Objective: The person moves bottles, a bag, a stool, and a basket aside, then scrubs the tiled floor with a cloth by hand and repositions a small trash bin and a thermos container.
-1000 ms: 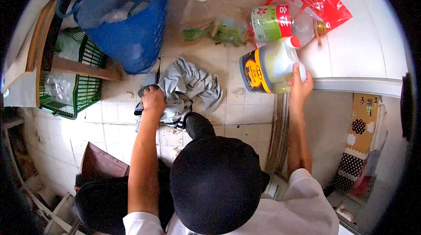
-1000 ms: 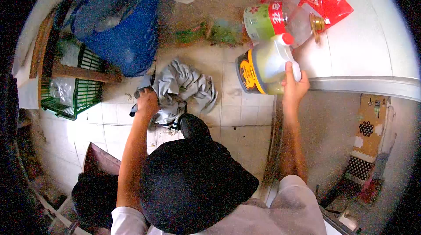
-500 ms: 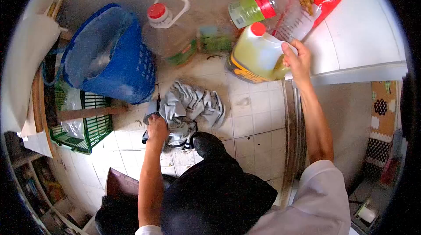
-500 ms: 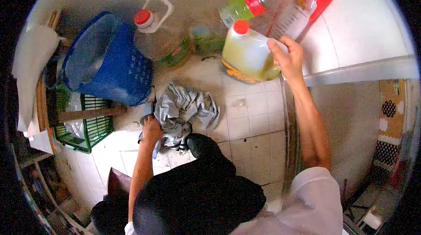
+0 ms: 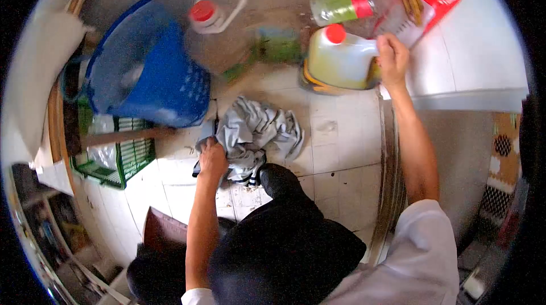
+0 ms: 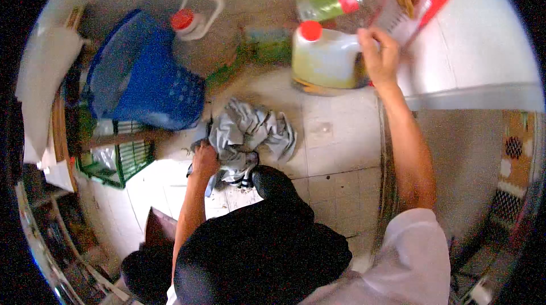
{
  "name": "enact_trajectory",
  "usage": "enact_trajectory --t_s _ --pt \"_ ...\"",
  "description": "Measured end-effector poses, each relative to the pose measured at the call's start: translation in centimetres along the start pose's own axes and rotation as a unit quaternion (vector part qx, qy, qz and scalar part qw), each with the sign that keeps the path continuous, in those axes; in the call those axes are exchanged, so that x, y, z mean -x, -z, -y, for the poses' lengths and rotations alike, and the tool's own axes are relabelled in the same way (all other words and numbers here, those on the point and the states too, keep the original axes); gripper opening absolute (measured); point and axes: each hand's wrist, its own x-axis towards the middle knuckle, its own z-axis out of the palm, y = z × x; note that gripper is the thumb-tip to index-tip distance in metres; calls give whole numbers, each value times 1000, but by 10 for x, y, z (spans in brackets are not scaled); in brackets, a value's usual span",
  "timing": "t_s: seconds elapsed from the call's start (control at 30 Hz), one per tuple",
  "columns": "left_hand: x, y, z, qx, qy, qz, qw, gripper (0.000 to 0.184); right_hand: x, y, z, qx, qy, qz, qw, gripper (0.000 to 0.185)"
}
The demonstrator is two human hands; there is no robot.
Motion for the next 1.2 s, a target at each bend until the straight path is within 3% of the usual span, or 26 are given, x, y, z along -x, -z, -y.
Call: enact_trajectory --t_s 0.07,0.13,0.17,0.27,0.3,0.4,0.43,0.53,0.57,0.63,0.7,0.8,0.87,0.9,1.03,1.2 --pt "6 3 5 14 -20 -4 1000 37 2 -3 1 48 17 -25 998 29" --pt "4 5 7 30 -8 27 999 38 3 -11 25 89 66 -46 993 36" --pt "3 -7 15 61 -15 -11 998 37 5 -18 38 127 94 -74 985 42" --pt "9 2 16 88 -11 -28 996 39 5 4 6 31 -150 -20 988 51" --pt "9 4 15 94 -5 -27 995 43 3 7 3 61 -166 -1 984 52" --pt "12 15 15 110 -13 17 994 45 -9 5 -13 78 -104 -36 991 52" --pt "0 -13 21 86 -14 -20 996 42 -12 8 -52 199 102 -104 969 47" --pt "-5 -11 17 82 -15 -12 996 39 -18 12 -43 21 -34 -38 998 44" --pt "-4 -12 15 62 -14 -37 997 36 -19 11 -40 76 -25 -57 995 40" --pt "-6 -11 9 48 -4 -36 998 35 -30 0 -44 249 186 -130 942 41" --pt "-8 -11 5 32 5 -37 999 34 -33 -16 -34 287 203 -165 921 43" --pt "-10 -12 0 14 19 -30 999 33 -28 -33 -11 193 28 -180 964 46" --pt "-12 -10 -2 7 29 -13 999 33 -27 -40 -5 182 18 -203 962 49" --pt "-15 -16 -2 6 33 -33 999 32 -23 -52 16 130 -46 -240 961 48" --pt "-16 -11 -5 -49 25 -12 998 27 -14 -55 10 270 -5 -245 931 43" --pt "-15 0 2 -28 -13 3 1000 26 -16 -60 26 134 -9 -245 960 49"
